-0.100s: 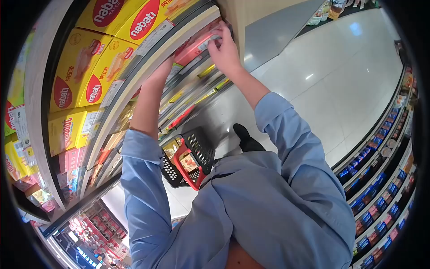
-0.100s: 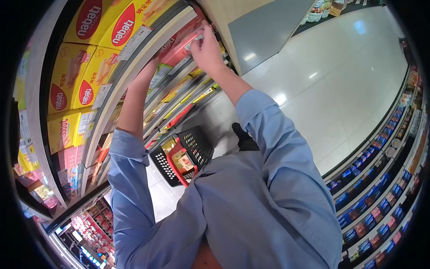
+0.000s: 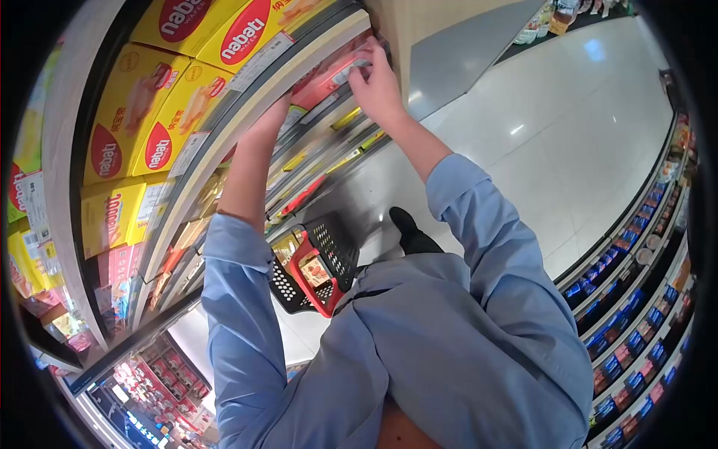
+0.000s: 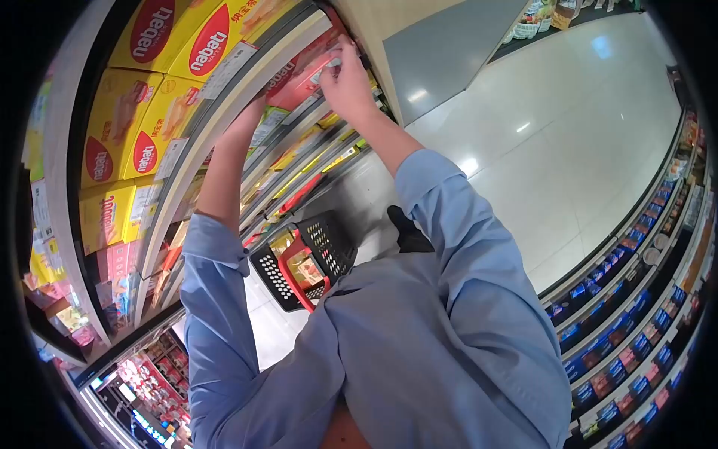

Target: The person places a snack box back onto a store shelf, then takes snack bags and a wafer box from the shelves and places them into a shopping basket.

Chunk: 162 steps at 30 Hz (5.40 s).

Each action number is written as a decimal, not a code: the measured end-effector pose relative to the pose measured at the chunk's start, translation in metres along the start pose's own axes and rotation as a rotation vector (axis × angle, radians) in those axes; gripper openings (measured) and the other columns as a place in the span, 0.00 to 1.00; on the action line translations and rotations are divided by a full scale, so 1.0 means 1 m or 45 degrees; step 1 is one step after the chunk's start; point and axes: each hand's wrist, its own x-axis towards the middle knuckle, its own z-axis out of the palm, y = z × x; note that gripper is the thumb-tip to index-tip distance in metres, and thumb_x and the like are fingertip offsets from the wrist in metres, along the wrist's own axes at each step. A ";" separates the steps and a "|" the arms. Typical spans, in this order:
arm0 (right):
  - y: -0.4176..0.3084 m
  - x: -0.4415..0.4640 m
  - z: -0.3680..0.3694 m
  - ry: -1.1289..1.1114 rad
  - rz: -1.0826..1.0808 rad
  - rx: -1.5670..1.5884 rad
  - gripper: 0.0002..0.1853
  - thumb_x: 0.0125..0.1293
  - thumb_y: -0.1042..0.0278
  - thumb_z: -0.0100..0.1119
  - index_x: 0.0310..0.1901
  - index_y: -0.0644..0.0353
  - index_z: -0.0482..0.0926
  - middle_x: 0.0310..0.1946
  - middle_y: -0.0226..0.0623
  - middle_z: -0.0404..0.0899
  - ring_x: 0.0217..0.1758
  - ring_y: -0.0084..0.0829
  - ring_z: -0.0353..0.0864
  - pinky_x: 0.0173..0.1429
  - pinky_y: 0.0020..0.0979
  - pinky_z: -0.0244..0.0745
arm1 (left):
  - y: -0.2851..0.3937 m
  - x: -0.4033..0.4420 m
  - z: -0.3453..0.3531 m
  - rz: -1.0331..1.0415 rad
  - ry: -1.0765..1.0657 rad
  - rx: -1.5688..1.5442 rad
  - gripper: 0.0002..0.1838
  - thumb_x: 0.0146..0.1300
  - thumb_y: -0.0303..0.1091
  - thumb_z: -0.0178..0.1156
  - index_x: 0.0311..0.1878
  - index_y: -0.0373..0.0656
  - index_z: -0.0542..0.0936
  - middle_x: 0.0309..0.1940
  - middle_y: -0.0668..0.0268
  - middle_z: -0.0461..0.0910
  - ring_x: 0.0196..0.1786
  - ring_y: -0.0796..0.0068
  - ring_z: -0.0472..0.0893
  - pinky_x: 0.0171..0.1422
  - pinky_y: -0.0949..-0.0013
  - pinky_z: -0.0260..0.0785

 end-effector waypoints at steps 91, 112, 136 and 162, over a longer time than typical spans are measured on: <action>0.209 -0.325 -0.173 -1.131 0.819 -1.072 0.24 0.62 0.58 0.56 0.56 0.65 0.76 0.54 0.54 0.80 0.59 0.51 0.78 0.65 0.43 0.73 | -0.106 -0.060 -0.016 -0.067 0.012 0.215 0.33 0.71 0.58 0.48 0.74 0.56 0.61 0.76 0.58 0.56 0.76 0.50 0.57 0.78 0.52 0.53; 0.187 -0.346 -0.101 -1.232 0.538 -1.182 0.24 0.62 0.57 0.59 0.57 0.63 0.76 0.54 0.52 0.80 0.59 0.52 0.78 0.64 0.43 0.74 | -0.157 -0.407 -0.037 -0.411 0.320 0.042 0.41 0.62 0.47 0.64 0.73 0.37 0.60 0.72 0.45 0.60 0.75 0.42 0.57 0.76 0.37 0.44; -0.089 -0.216 0.184 -0.890 0.590 0.122 0.32 0.70 0.63 0.59 0.71 0.58 0.58 0.51 0.41 0.77 0.48 0.34 0.84 0.49 0.30 0.80 | -0.252 -0.232 -0.112 -0.358 0.065 0.107 0.20 0.63 0.45 0.61 0.54 0.46 0.78 0.49 0.54 0.81 0.50 0.51 0.81 0.57 0.52 0.74; -0.067 -0.172 0.253 -1.013 0.569 -0.022 0.39 0.74 0.65 0.52 0.77 0.62 0.41 0.61 0.47 0.74 0.49 0.35 0.85 0.48 0.31 0.81 | -0.258 -0.233 -0.093 -0.159 0.470 0.301 0.13 0.63 0.44 0.63 0.46 0.48 0.83 0.39 0.58 0.82 0.43 0.54 0.81 0.47 0.53 0.73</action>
